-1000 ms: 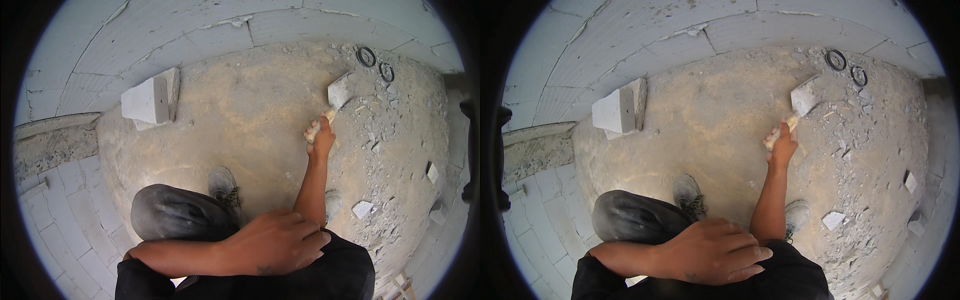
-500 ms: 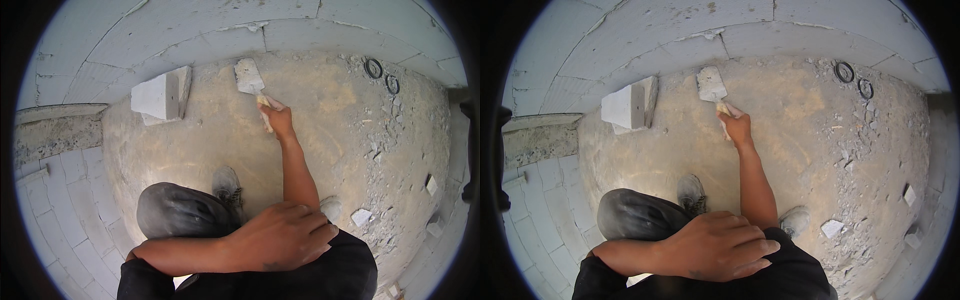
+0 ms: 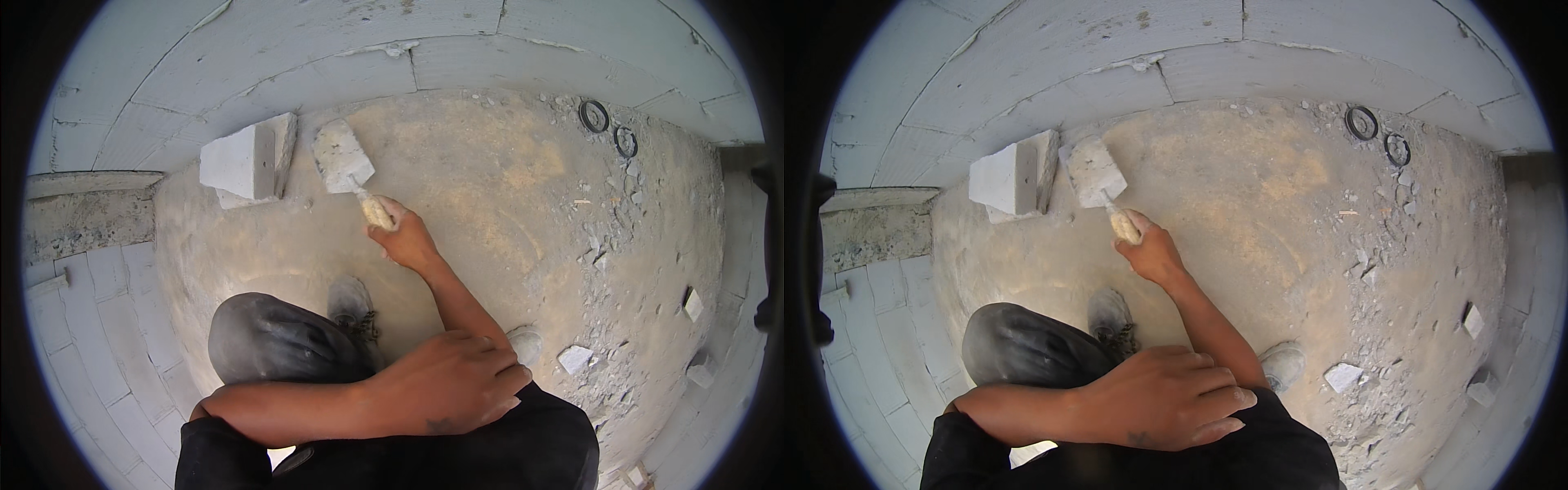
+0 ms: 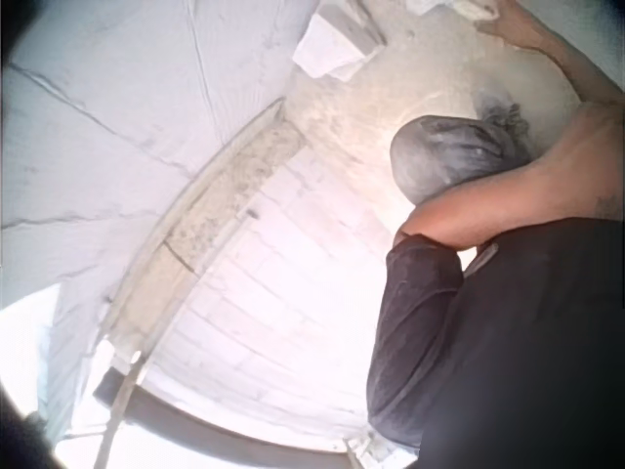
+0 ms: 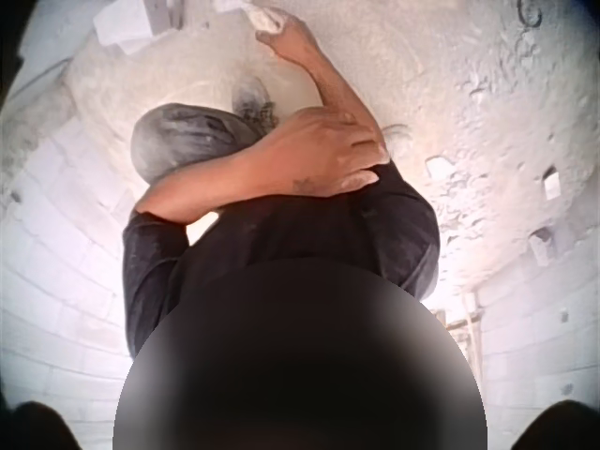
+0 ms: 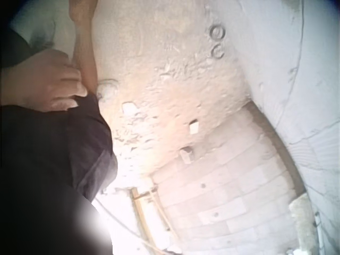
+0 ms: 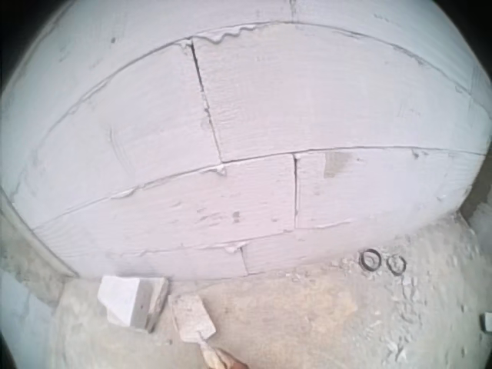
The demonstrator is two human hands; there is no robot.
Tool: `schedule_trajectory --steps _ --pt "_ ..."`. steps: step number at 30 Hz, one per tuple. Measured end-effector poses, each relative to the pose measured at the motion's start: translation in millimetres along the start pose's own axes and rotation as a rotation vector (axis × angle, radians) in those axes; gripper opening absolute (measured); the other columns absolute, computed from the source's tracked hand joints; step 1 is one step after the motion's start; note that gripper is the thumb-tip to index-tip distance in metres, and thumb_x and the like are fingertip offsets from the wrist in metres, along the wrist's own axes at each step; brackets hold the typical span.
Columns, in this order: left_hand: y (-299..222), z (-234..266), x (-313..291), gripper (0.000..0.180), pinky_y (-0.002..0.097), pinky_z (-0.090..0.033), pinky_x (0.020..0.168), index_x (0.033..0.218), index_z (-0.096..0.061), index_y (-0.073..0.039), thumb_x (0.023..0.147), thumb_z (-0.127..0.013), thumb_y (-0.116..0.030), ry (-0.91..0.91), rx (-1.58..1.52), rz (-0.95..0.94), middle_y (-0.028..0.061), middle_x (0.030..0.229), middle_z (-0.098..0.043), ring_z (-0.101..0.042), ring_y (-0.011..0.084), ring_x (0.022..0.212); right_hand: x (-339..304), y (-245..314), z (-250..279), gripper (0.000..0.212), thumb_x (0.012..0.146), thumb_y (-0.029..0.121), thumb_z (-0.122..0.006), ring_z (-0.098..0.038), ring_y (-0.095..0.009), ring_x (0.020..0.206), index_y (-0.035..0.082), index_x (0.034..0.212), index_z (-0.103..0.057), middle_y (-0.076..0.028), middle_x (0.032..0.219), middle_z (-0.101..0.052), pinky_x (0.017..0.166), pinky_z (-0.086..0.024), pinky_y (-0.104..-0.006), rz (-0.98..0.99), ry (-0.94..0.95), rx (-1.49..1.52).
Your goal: The person sweeps broken tile and concrete debris across a tiled floor using a hand trowel. They gather the fragments into a pile and move them toward the edge of the room.
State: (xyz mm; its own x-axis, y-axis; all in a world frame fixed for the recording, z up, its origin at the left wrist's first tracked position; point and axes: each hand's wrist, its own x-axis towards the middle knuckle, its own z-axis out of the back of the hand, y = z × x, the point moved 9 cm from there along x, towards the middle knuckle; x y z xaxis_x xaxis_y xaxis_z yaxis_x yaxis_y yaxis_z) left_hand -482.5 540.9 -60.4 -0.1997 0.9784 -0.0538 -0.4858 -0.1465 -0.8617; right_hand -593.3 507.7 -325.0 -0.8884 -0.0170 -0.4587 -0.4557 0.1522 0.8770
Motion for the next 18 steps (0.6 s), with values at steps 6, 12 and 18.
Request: schedule_trajectory --steps 6,12,18 --pt "-4.6 9.4 -0.9 0.032 0.0323 -0.055 0.065 0.109 -0.068 -0.012 0.082 -0.079 -0.026 -0.076 0.086 -0.017 0.0012 0.087 -0.066 -0.067 0.0191 0.076 27.6 2.4 62.3 0.063 0.082 0.026 -0.076 -0.066 -0.034 0.113 0.015 0.142 -0.059 -0.022 0.125 -0.068 0.099 -0.051 -0.0371 -0.078 -0.152 -0.461" --pt "-5.5 5.2 -7.2 0.032 0.0324 -0.055 0.066 0.11 -0.068 -0.013 0.082 -0.08 -0.025 -0.025 0.066 -0.033 0.0007 0.087 -0.066 -0.067 0.0192 0.075 -21.5 -26.9 283.4 0.045 0.087 0.018 -0.074 -0.054 -0.014 0.048 0.002 0.129 -0.066 -0.005 0.072 -0.064 0.042 -0.043 -0.0297 -0.086 -0.549 0.04" --pt "-6.1 9.7 -9.0 0.032 0.0329 -0.056 0.067 0.109 -0.068 -0.013 0.081 -0.08 -0.026 -0.044 0.07 -0.019 0.0012 0.087 -0.067 -0.068 0.0202 0.075 -83.7 -32.6 309.6 0.033 0.092 0.016 -0.069 -0.056 -0.014 0.048 0.004 0.123 -0.065 -0.004 0.072 -0.062 0.041 -0.045 -0.0289 0.109 -1.004 0.51"
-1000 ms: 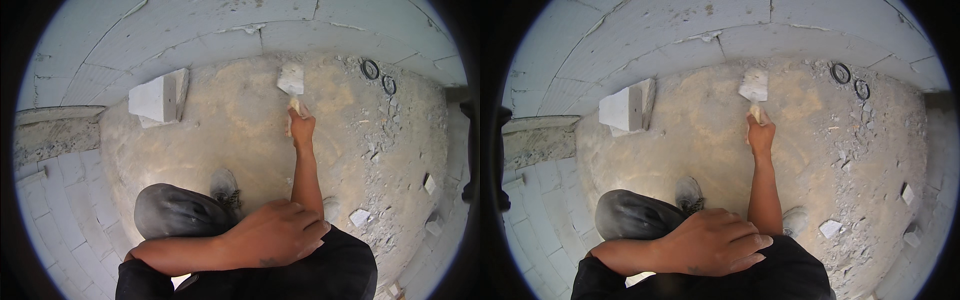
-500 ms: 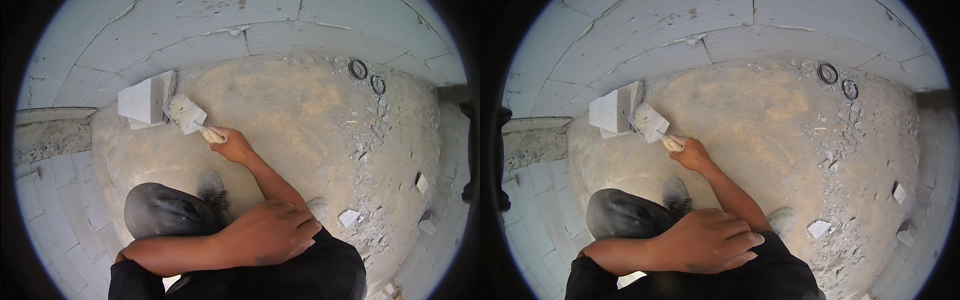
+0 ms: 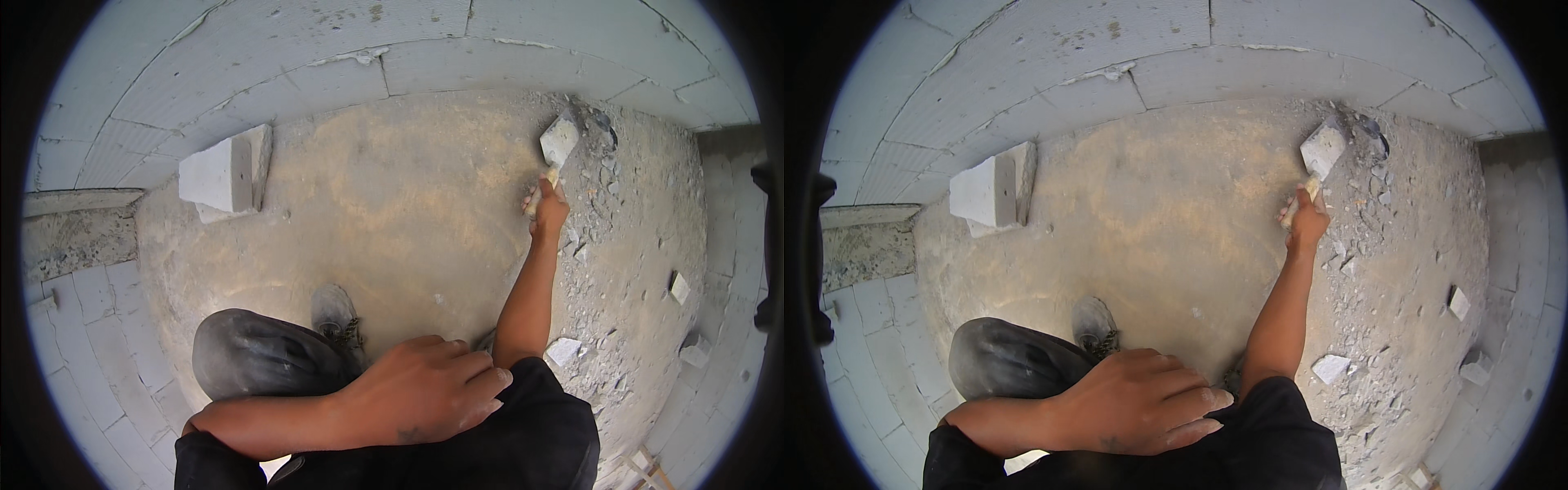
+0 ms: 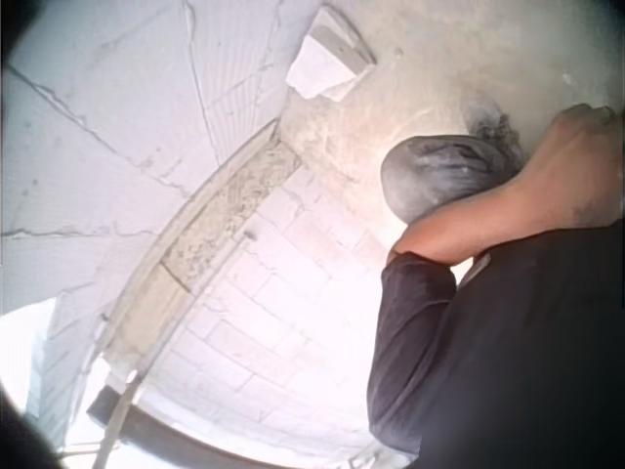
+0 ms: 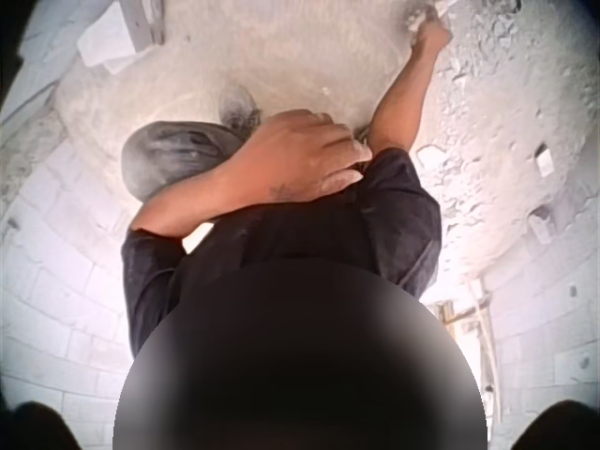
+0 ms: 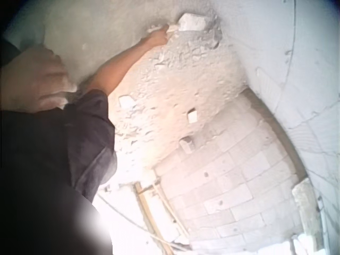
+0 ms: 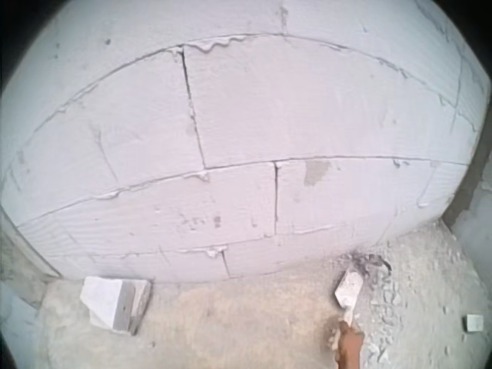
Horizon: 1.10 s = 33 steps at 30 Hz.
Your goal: The person sweeps broken tile and concrete debris across a tiled floor using a hand trowel. They gather the fragments into a pile and move them toward the edge of the room.
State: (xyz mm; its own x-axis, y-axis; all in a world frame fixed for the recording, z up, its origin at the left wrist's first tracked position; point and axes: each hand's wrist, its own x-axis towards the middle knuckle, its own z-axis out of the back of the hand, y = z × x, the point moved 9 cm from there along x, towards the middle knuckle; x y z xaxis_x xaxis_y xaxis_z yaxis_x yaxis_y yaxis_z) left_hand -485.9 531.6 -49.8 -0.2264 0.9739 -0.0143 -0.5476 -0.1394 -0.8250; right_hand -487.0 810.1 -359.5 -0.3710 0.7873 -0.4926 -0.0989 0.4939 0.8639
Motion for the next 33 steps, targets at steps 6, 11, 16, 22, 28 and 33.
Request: schedule_trajectory --steps 6,11,16,22,28,33 --pt "-1.1 -8.3 15.2 0.031 0.0332 -0.055 0.067 0.107 -0.07 -0.013 0.081 -0.08 -0.027 0.02 0.03 -0.026 0.0016 0.085 -0.067 -0.067 0.0201 0.075 -102.5 -65.8 -131.3 0.058 0.088 0.023 -0.073 -0.062 -0.024 0.078 0.012 0.143 -0.058 -0.015 0.098 -0.068 0.069 -0.049 -0.0332 0.094 0.694 -0.622" --pt "-7.1 -2.9 18.2 0.033 0.0328 -0.053 0.065 0.108 -0.07 -0.012 0.081 -0.08 -0.027 0.02 0.036 -0.014 0.002 0.086 -0.067 -0.065 0.0203 0.072 -59.3 -77.4 -81.8 0.06 0.087 0.027 -0.073 -0.067 -0.03 0.086 0.011 0.143 -0.057 -0.02 0.101 -0.07 0.074 -0.052 -0.0358 0.031 0.442 -0.789" --pt "-15.8 7.9 13.5 0.033 0.0328 -0.052 0.063 0.108 -0.07 -0.011 0.081 -0.081 -0.027 -0.029 0.045 -0.055 0.003 0.084 -0.067 -0.064 0.0206 0.07 22.2 48.9 44.0 0.03 0.096 0.023 -0.065 -0.06 -0.021 0.051 -0.002 0.111 -0.059 -0.011 0.073 -0.06 0.043 -0.049 -0.0345 -0.111 0.112 -0.414" --pt "-3.1 1.0 26.1 0.029 0.0343 -0.053 0.063 0.104 -0.072 -0.009 0.079 -0.082 -0.021 0.021 0.0 0.002 0.0072 0.082 -0.068 -0.066 0.0241 0.071 -49.2 149.5 149.9 0.038 0.1 0.029 -0.061 -0.067 -0.021 0.074 0.003 0.126 -0.054 -0.014 0.088 -0.067 0.063 -0.055 -0.0367 -0.097 0.399 -1.166" --pt "30.4 -23.9 43.0 0.029 0.0352 -0.055 0.066 0.104 -0.072 -0.007 0.08 -0.081 -0.02 0.071 0.043 0.127 0.009 0.083 -0.069 -0.069 0.0253 0.075 -154.1 8.6 69.6 0.051 0.095 0.04 -0.064 -0.066 -0.043 0.105 0.012 0.136 -0.053 -0.026 0.112 -0.068 0.09 -0.052 -0.0494 0.081 0.828 -1.297" --pt "34.7 -50.3 59.9 0.028 0.0354 -0.056 0.068 0.105 -0.072 -0.007 0.082 -0.081 -0.02 0.187 0.094 0.167 0.009 0.085 -0.07 -0.07 0.0242 0.077 -170.1 -85.3 -50.2 0.043 0.099 0.033 -0.055 -0.069 -0.04 0.095 0.006 0.133 -0.057 -0.021 0.097 -0.071 0.082 -0.055 -0.0509 0.349 1.115 -1.337"
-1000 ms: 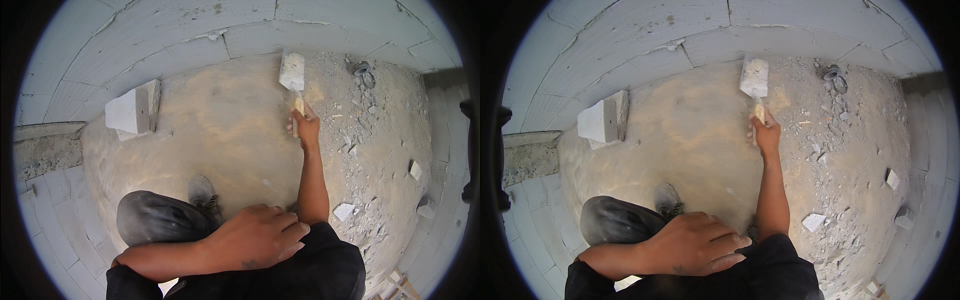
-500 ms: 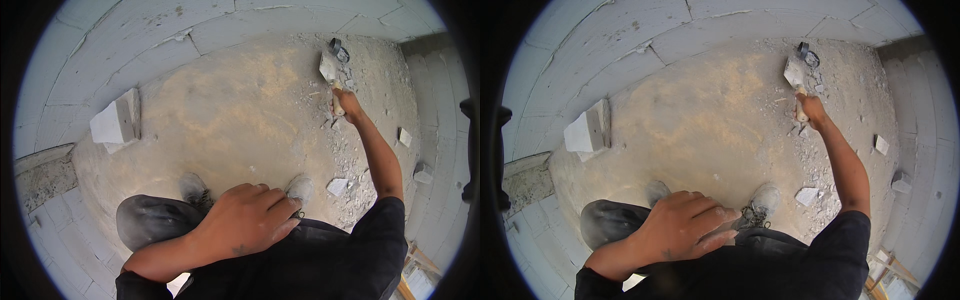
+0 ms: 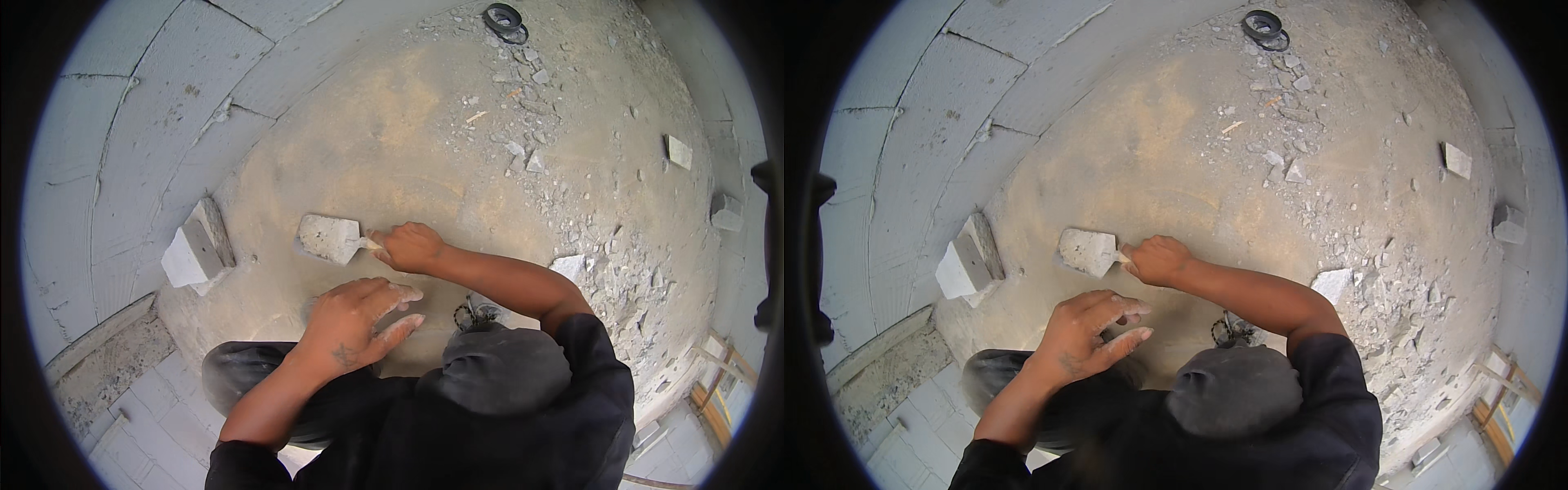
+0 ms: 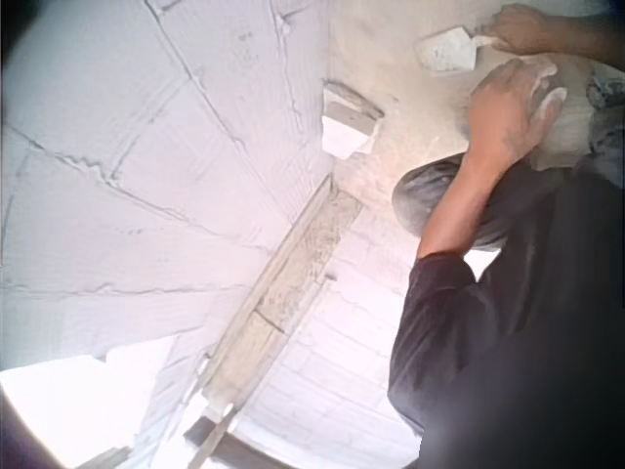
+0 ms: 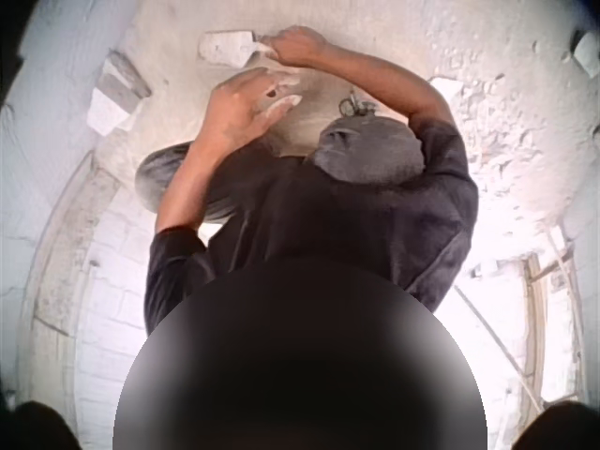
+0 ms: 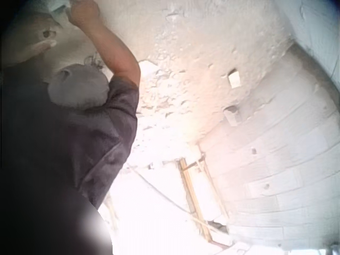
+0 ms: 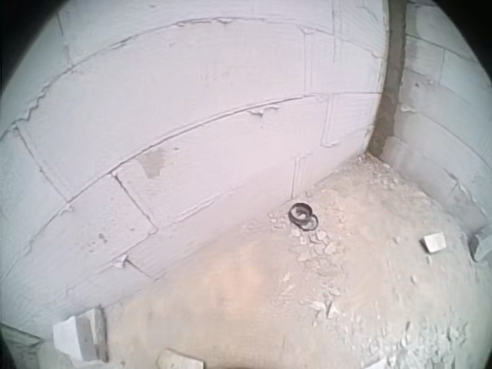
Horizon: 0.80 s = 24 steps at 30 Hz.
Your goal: The person sweeps broken tile and concrete debris across a tiled floor using a hand trowel. They gather the fragments into a pile and move them toward the edge of the room.
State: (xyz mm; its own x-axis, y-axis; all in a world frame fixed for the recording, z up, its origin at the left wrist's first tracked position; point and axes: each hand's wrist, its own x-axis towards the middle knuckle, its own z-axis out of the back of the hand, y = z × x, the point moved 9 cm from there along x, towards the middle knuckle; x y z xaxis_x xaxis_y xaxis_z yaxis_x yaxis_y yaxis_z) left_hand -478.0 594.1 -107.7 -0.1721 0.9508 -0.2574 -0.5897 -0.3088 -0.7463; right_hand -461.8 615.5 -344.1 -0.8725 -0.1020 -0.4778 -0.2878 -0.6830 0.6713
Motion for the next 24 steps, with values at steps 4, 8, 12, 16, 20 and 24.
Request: schedule_trajectory --steps 4,8,12,16,20,24 --pt "-1.5 3.7 9.3 0.028 0.0349 -0.056 0.069 0.106 -0.072 -0.007 0.082 -0.081 -0.02 -0.03 0.001 0.029 0.009 0.087 -0.07 -0.07 0.0241 0.078 31.3 -70.1 109.8 0.043 0.097 0.028 -0.054 -0.07 -0.038 0.095 0.004 0.133 -0.059 -0.022 0.098 -0.072 0.084 -0.056 -0.0495 -0.148 -0.357 -0.164" --pt "6.5 13.1 11.8 0.026 0.0381 -0.056 0.07 0.108 -0.072 -0.011 0.086 -0.076 -0.023 -0.111 -0.082 0.051 0.0063 0.086 -0.069 -0.068 0.0286 0.079 -48.1 -201.3 254.9 0.049 0.099 0.045 -0.053 -0.068 -0.04 0.103 0.005 0.126 -0.065 -0.025 0.106 -0.071 0.089 -0.054 -0.0498 -0.642 -0.682 0.008" --pt "6.6 6.8 21.5 0.03 0.035 -0.055 0.07 0.108 -0.072 -0.007 0.082 -0.081 -0.019 -0.053 -0.07 0.026 0.0103 0.088 -0.07 -0.07 0.0245 0.079 -76.6 -190.0 273.3 0.05 0.1 0.048 -0.051 -0.067 -0.041 0.106 0.009 0.13 -0.063 -0.027 0.108 -0.07 0.091 -0.051 -0.0511 -0.609 -0.669 0.161" --pt "-3.8 -1.8 35.5 0.031 0.0346 -0.055 0.069 0.109 -0.071 -0.007 0.082 -0.081 -0.019 0.009 -0.044 -0.031 0.0111 0.09 -0.07 -0.069 0.0253 0.077 -31.8 -72.4 164.6 0.052 0.101 0.044 -0.051 -0.066 -0.046 0.102 0.014 0.143 -0.053 -0.026 0.104 -0.07 0.092 -0.052 -0.052 -0.256 -0.376 0.042" --pt "-4.5 7.4 34.7 0.031 0.0344 -0.055 0.069 0.109 -0.072 -0.007 0.082 -0.081 -0.018 -0.032 -0.06 -0.017 0.0111 0.089 -0.07 -0.069 0.0251 0.077 -20.1 -86.8 152.0 0.052 0.102 0.043 -0.049 -0.069 -0.043 0.098 0.011 0.144 -0.053 -0.026 0.097 -0.071 0.09 -0.053 -0.0509 -0.317 -0.302 -0.086" --pt "3.9 21.0 18.1 0.028 0.0352 -0.055 0.07 0.108 -0.072 -0.008 0.083 -0.079 -0.019 -0.122 -0.089 0.052 0.0105 0.089 -0.07 -0.069 0.0259 0.078 -25.2 -165.3 238.2 0.053 0.102 0.042 -0.05 -0.07 -0.043 0.092 0.005 0.139 -0.055 -0.025 0.092 -0.072 0.085 -0.055 -0.0512 -0.526 -0.571 0.2"
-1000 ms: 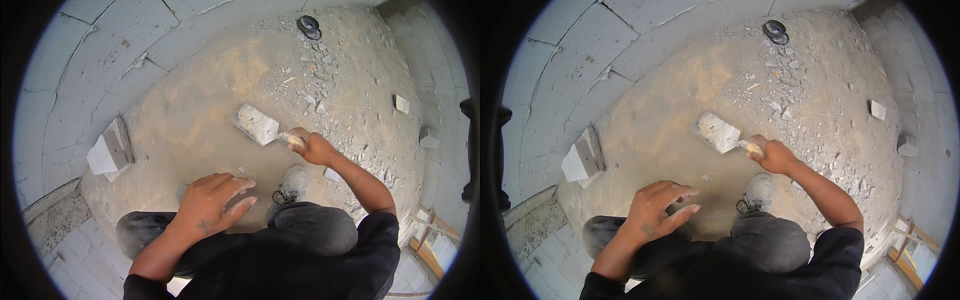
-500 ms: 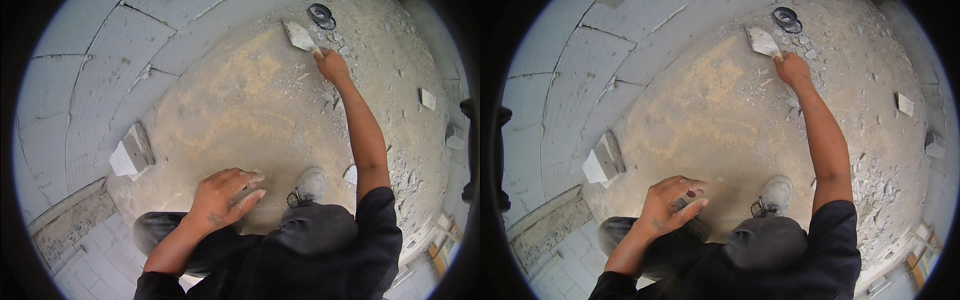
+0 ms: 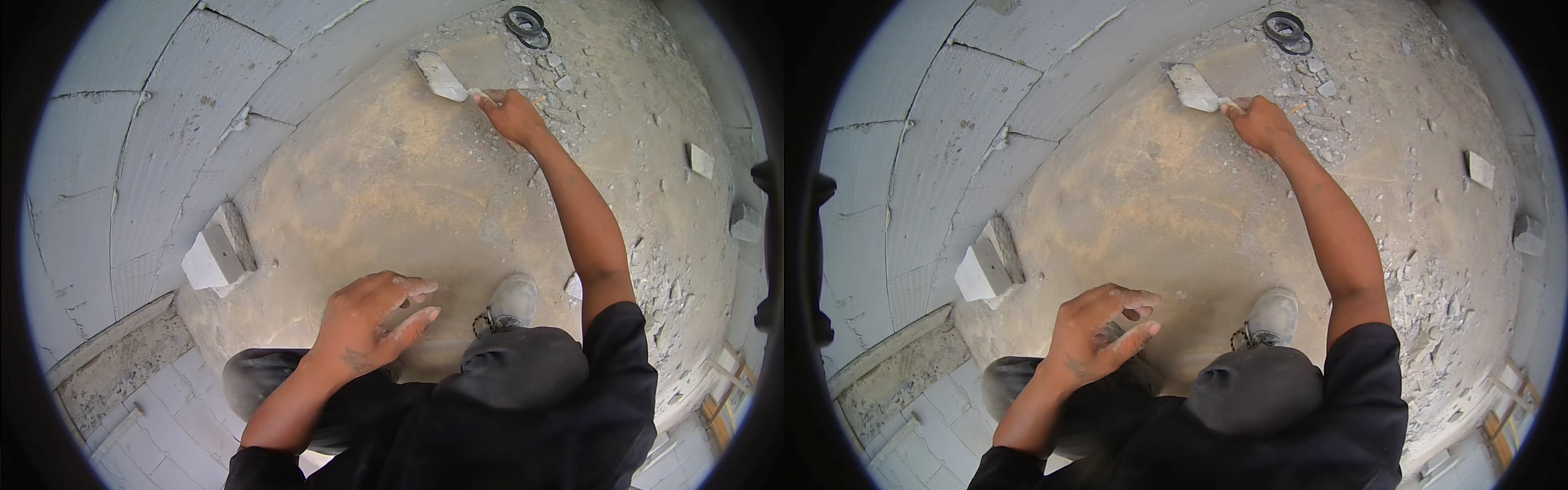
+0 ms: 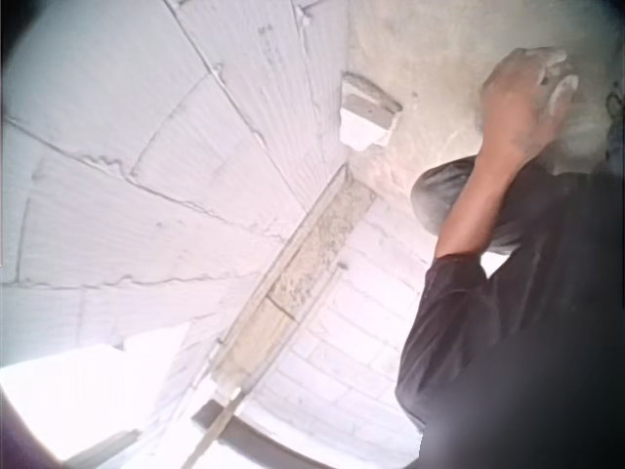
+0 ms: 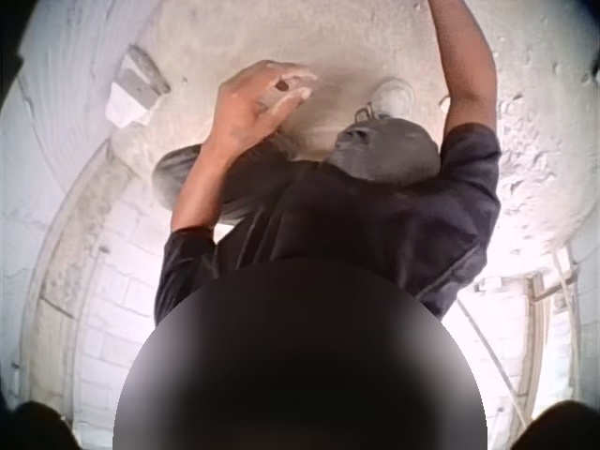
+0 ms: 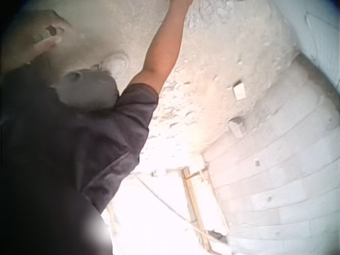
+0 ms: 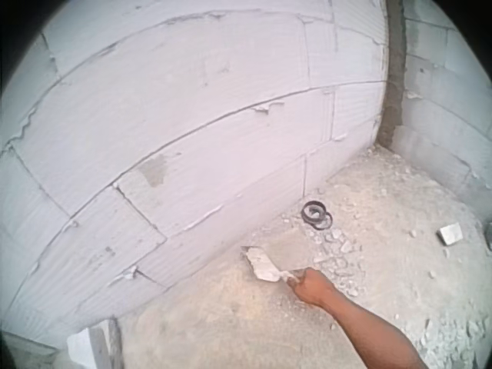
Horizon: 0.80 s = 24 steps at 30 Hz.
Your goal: The person sweeps broken tile and concrete debris across a tiled floor using a hand trowel. They gather the fragments into a pile and move them toward the edge of the room.
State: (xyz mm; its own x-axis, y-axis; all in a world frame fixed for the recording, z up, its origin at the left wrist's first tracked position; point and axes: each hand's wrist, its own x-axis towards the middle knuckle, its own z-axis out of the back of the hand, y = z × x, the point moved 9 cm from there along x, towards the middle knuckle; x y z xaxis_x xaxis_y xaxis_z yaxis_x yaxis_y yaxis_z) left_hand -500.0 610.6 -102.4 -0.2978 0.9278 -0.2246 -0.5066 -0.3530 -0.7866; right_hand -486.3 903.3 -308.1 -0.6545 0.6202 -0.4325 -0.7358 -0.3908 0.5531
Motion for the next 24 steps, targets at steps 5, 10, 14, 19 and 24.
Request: schedule_trajectory --steps 5,10,14,19,24 --pt "-1.8 -11.5 -0.7 0.027 0.037 -0.055 0.069 0.108 -0.072 -0.009 0.084 -0.078 -0.019 0.05 0.004 -0.035 0.0097 0.086 -0.069 -0.069 0.0284 0.077 -70.4 40.8 -61.6 0.052 0.099 0.04 -0.057 -0.069 -0.044 0.089 0.004 0.136 -0.052 -0.026 0.091 -0.071 0.08 -0.055 -0.0528 0.308 0.078 -0.101" --pt "-4.9 -25.6 0.2 0.029 0.0329 -0.055 0.073 0.107 -0.072 -0.005 0.081 -0.081 -0.015 0.137 -0.023 -0.009 0.0116 0.09 -0.071 -0.07 0.0232 0.08 -170.8 6.8 -157.5 0.055 0.099 0.044 -0.054 -0.069 -0.043 0.095 0.017 0.146 -0.048 -0.027 0.101 -0.069 0.083 -0.055 -0.0511 0.332 0.311 -0.196" --pt "6.3 -18.7 -7.0 0.029 0.0321 -0.055 0.073 0.107 -0.072 -0.003 0.081 -0.081 -0.014 0.1 -0.033 0.086 0.0117 0.092 -0.071 -0.071 0.0225 0.08 -131.6 -100.2 -57.0 0.056 0.098 0.049 -0.054 -0.069 -0.045 0.09 0.016 0.143 -0.054 -0.027 0.092 -0.071 0.081 -0.055 -0.0521 -0.073 -0.144 -0.036" --pt "6.0 -8.5 -11.4 0.028 0.0323 -0.054 0.069 0.106 -0.072 -0.006 0.081 -0.081 -0.015 0.01 -0.026 0.063 0.0101 0.086 -0.07 -0.068 0.023 0.074 -122.5 -229.8 84.7 0.056 0.097 0.046 -0.06 -0.07 -0.031 0.073 0.006 0.137 -0.06 -0.02 0.083 -0.07 0.074 -0.056 -0.043 -0.533 -0.466 0.387" --pt "0.8 -18.1 -4.0 0.027 0.0321 -0.054 0.07 0.105 -0.073 -0.005 0.081 -0.081 -0.014 0.054 -0.044 0.048 0.0101 0.086 -0.07 -0.067 0.0223 0.075 -168.8 -163.2 51.7 0.06 0.098 0.046 -0.061 -0.069 -0.028 0.072 0.004 0.14 -0.056 -0.017 0.089 -0.071 0.074 -0.056 -0.0403 -0.321 -0.407 0.37"
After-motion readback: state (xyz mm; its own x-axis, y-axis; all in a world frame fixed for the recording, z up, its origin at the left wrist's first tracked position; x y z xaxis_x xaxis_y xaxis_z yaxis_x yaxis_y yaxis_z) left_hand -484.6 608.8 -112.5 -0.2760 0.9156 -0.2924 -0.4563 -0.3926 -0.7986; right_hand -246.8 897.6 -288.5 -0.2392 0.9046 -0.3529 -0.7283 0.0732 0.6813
